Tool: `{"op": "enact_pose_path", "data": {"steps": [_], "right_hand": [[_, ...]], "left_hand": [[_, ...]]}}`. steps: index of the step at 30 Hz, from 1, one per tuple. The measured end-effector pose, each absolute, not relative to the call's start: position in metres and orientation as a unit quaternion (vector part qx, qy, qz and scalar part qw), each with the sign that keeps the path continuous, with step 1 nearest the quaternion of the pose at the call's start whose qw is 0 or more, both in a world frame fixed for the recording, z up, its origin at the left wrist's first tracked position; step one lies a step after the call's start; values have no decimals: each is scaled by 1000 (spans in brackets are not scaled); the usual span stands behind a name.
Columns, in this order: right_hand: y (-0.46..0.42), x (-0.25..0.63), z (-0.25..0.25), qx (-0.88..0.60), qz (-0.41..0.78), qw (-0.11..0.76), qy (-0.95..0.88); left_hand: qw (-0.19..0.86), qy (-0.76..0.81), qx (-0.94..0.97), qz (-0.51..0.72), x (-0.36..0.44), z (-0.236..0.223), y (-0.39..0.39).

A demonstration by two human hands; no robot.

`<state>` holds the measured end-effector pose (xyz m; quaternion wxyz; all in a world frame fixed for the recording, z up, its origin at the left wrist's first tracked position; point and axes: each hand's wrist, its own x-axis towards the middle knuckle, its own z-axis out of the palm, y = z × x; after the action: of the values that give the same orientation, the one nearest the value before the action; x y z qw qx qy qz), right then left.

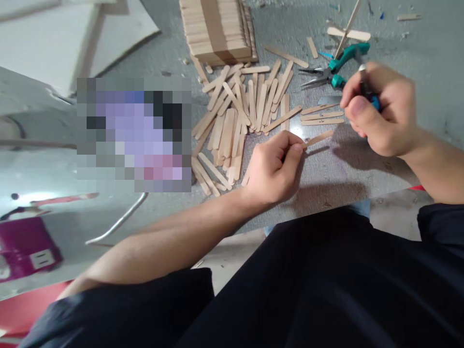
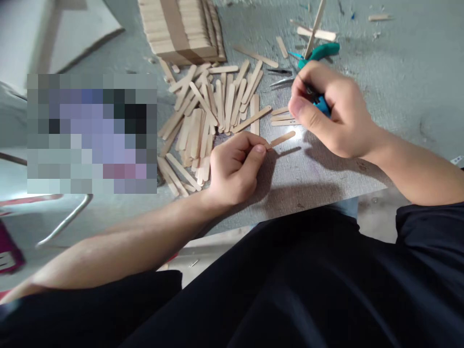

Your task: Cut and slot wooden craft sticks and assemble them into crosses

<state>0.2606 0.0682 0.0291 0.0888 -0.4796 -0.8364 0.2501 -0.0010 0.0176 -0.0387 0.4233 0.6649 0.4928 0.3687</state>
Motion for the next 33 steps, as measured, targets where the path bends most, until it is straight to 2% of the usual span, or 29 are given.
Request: {"op": "enact_pose_path", "data": {"steps": [3, 8, 13, 17, 20, 23, 29, 33], "right_hand": [[76, 258, 20, -485, 245, 179, -820], [71, 252, -9, -447, 129, 112, -878], [62, 245, -23, -387, 70, 173, -903], [80, 261, -8, -466, 38, 192, -863], [106, 285, 9, -514, 31, 120, -849], [131, 307, 14, -525, 39, 135, -839], [154, 302, -8, -490, 25, 25, -871], [157, 287, -14, -504, 24, 14, -863]], "left_hand": [[409, 497, 665, 381, 1, -38, 18], [398, 483, 650, 432, 2, -38, 17], [394, 469, 660, 436, 1, -40, 16], [400, 468, 657, 434, 0, -40, 18], [410, 456, 652, 446, 1, -41, 20], [428, 456, 631, 459, 3, -42, 22], [456, 450, 621, 451, 4, -47, 27], [467, 435, 621, 455, 3, -48, 27]]}}
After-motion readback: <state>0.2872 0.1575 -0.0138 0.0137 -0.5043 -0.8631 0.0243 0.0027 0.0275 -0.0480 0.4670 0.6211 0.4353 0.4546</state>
